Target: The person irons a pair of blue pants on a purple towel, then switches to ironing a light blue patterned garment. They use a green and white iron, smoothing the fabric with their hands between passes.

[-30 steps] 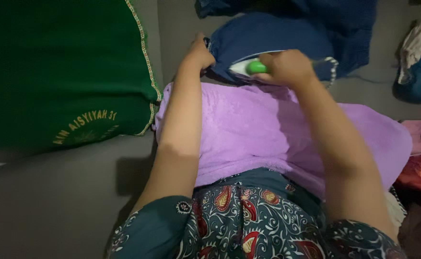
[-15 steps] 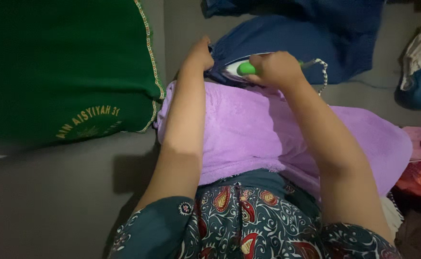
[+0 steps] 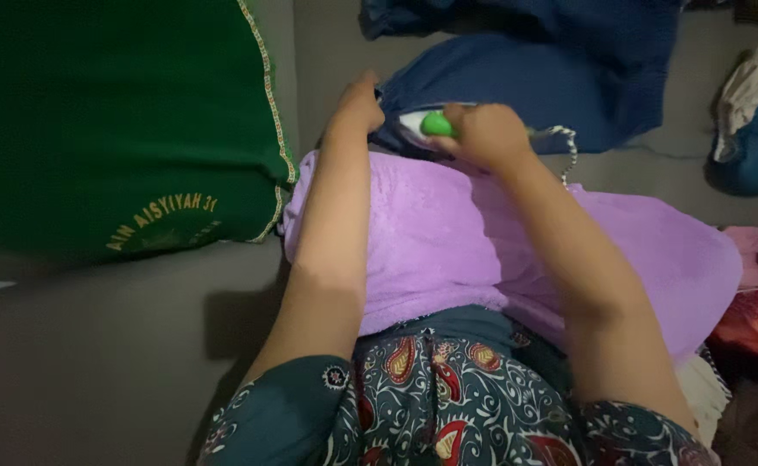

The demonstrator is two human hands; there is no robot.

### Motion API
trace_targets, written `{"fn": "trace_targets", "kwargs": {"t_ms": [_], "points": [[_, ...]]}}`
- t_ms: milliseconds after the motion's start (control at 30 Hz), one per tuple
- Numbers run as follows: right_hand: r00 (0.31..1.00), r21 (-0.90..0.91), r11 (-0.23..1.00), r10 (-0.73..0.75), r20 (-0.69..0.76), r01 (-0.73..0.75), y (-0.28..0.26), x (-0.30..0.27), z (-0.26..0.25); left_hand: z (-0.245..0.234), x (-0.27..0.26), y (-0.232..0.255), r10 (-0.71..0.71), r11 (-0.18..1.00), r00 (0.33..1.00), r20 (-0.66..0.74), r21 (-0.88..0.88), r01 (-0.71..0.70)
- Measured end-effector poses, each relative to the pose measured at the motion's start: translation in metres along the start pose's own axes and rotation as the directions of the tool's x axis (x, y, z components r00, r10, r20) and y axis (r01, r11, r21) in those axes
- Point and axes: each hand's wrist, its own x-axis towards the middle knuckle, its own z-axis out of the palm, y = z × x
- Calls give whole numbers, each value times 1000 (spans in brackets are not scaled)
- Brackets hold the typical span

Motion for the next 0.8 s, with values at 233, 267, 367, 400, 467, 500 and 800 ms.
{"fn": "trace_targets", "kwargs": {"t_ms": [233, 267, 367, 400, 467, 500, 800], "points": [[991, -21, 997, -68, 117, 71, 26, -28, -21, 12, 9, -10, 97, 995, 993, -70, -1, -97], [988, -30, 996, -82, 135, 86, 29, -30, -23, 16, 11, -13, 98, 995, 992, -79, 10, -97], [985, -56, 997, -45, 166, 55, 24, -33, -20, 26, 21, -17, 53, 998, 997, -61, 28, -51], [985, -66, 997, -16, 170, 28, 20, -32, -17, 30, 26, -16, 33, 999, 998, -46, 32, -32], [997, -24, 999, -32, 75, 34, 7, -26, -8, 36, 31, -21, 46, 997, 996, -74, 71, -40], [999, -3, 999, -36, 26, 36, 0, -23, -4, 38, 35, -24, 55, 995, 995, -88, 92, -46], [967, 64, 991, 131, -218, -120, 29, -38, 14, -5, -9, 8, -41, 993, 999, 33, 108, 37]]}}
